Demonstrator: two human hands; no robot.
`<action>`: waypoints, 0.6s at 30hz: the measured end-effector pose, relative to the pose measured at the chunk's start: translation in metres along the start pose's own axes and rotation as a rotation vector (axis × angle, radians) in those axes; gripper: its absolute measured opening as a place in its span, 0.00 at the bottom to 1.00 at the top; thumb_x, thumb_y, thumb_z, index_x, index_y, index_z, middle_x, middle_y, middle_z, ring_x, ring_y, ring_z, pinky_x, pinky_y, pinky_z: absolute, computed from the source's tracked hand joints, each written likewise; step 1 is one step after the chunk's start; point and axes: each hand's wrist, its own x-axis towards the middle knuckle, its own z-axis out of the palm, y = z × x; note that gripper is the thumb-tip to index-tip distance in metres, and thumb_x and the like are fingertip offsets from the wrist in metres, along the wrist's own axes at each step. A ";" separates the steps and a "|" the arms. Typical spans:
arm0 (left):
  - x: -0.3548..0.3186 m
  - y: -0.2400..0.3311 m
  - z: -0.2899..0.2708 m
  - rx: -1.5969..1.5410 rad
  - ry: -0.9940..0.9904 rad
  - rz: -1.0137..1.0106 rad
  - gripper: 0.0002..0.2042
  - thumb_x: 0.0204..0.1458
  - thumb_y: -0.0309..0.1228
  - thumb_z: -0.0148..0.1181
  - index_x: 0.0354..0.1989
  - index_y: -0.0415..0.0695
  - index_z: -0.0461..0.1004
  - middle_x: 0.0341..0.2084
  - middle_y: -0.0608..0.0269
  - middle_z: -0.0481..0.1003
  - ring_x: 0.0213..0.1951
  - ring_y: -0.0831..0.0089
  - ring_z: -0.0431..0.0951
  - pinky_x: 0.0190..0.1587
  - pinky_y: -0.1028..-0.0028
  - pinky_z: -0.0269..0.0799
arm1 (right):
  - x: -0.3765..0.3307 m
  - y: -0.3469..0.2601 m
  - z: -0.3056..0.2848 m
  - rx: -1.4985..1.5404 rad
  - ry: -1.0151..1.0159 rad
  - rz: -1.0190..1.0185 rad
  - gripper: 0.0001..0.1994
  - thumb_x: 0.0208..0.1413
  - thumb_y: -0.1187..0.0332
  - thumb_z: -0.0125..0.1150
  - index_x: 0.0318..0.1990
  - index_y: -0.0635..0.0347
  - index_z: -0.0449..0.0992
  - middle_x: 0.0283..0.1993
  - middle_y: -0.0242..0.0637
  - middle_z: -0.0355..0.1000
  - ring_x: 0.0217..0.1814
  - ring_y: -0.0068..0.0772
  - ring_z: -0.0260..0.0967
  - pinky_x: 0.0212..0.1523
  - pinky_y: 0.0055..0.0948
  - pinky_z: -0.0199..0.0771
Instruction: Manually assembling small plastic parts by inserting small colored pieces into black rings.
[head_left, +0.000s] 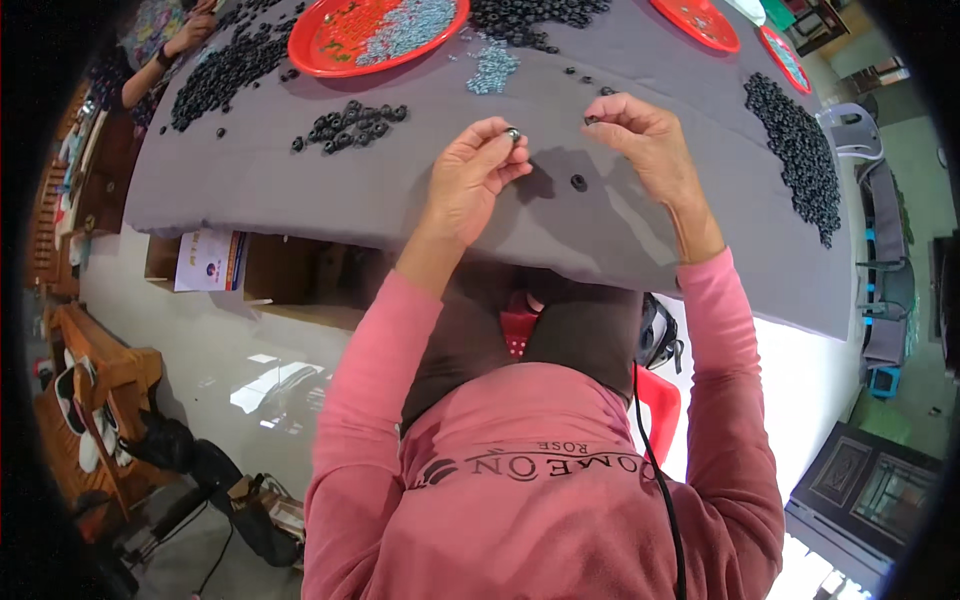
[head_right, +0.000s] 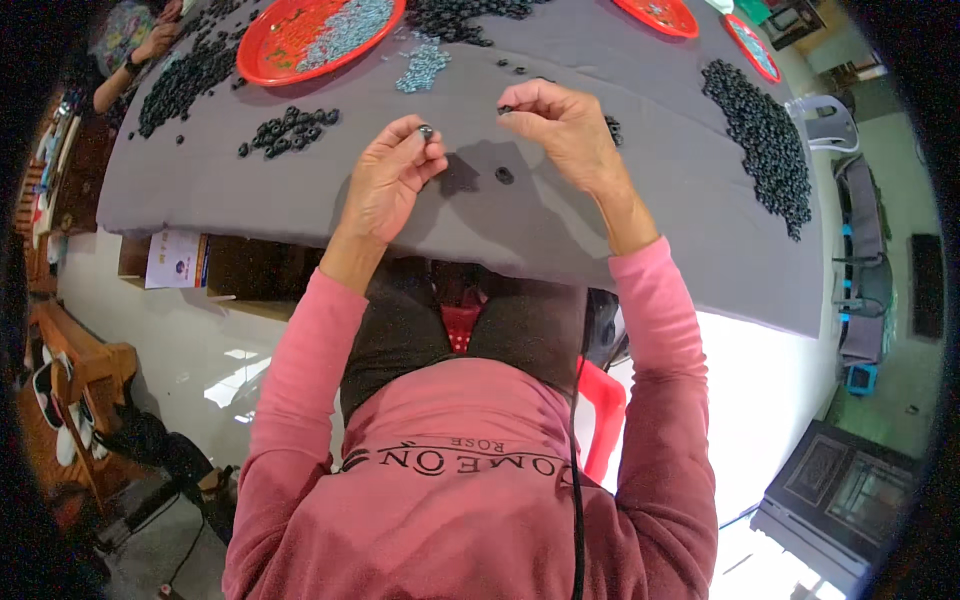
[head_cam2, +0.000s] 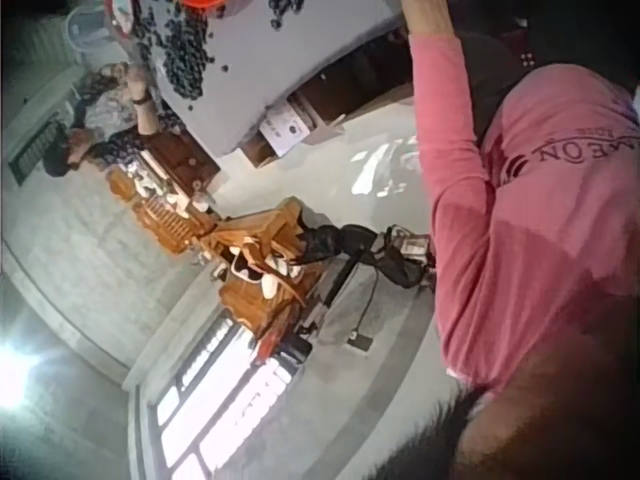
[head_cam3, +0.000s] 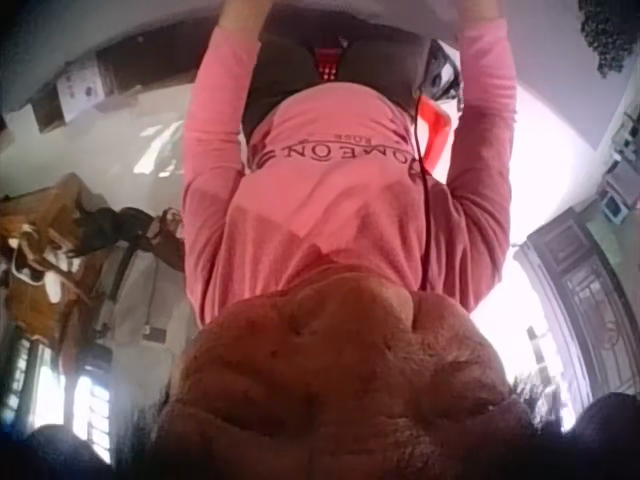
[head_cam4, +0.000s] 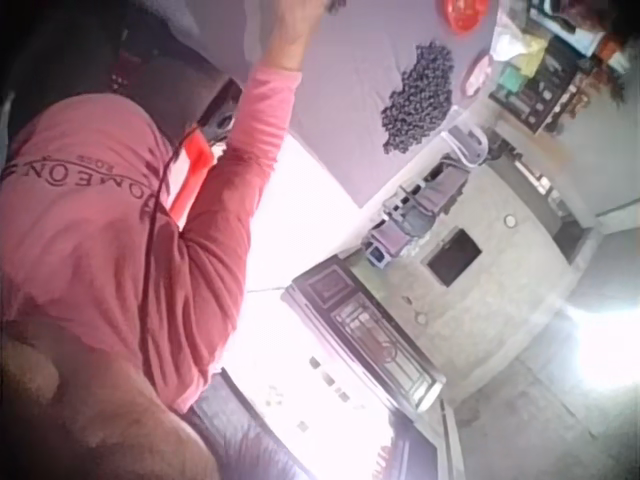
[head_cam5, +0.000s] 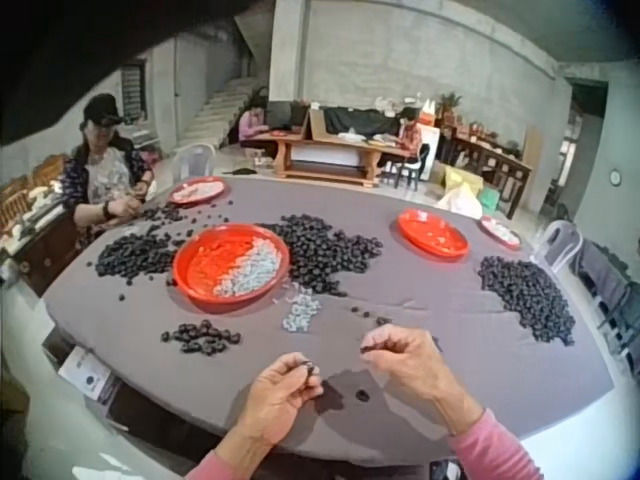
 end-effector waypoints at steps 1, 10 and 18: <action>0.000 0.000 0.000 0.025 -0.032 -0.011 0.07 0.55 0.26 0.52 0.41 0.42 0.69 0.34 0.62 0.73 0.35 0.77 0.74 0.41 0.75 0.74 | -0.001 0.000 0.005 0.006 -0.009 0.001 0.07 0.50 0.75 0.59 0.37 0.63 0.75 0.34 0.27 0.72 0.34 0.16 0.67 0.37 0.16 0.65; -0.002 0.001 0.002 0.018 -0.063 0.007 0.06 0.55 0.25 0.52 0.41 0.41 0.71 0.32 0.62 0.75 0.33 0.78 0.75 0.40 0.75 0.74 | 0.004 0.001 0.028 0.111 -0.122 0.061 0.08 0.50 0.75 0.60 0.39 0.63 0.75 0.37 0.31 0.73 0.40 0.21 0.70 0.42 0.20 0.68; -0.002 0.002 0.000 0.039 -0.052 0.001 0.06 0.55 0.25 0.52 0.40 0.42 0.71 0.32 0.63 0.75 0.33 0.78 0.75 0.41 0.74 0.74 | 0.008 0.006 0.036 0.178 -0.140 0.049 0.07 0.50 0.77 0.60 0.38 0.63 0.75 0.36 0.30 0.73 0.40 0.21 0.70 0.42 0.20 0.67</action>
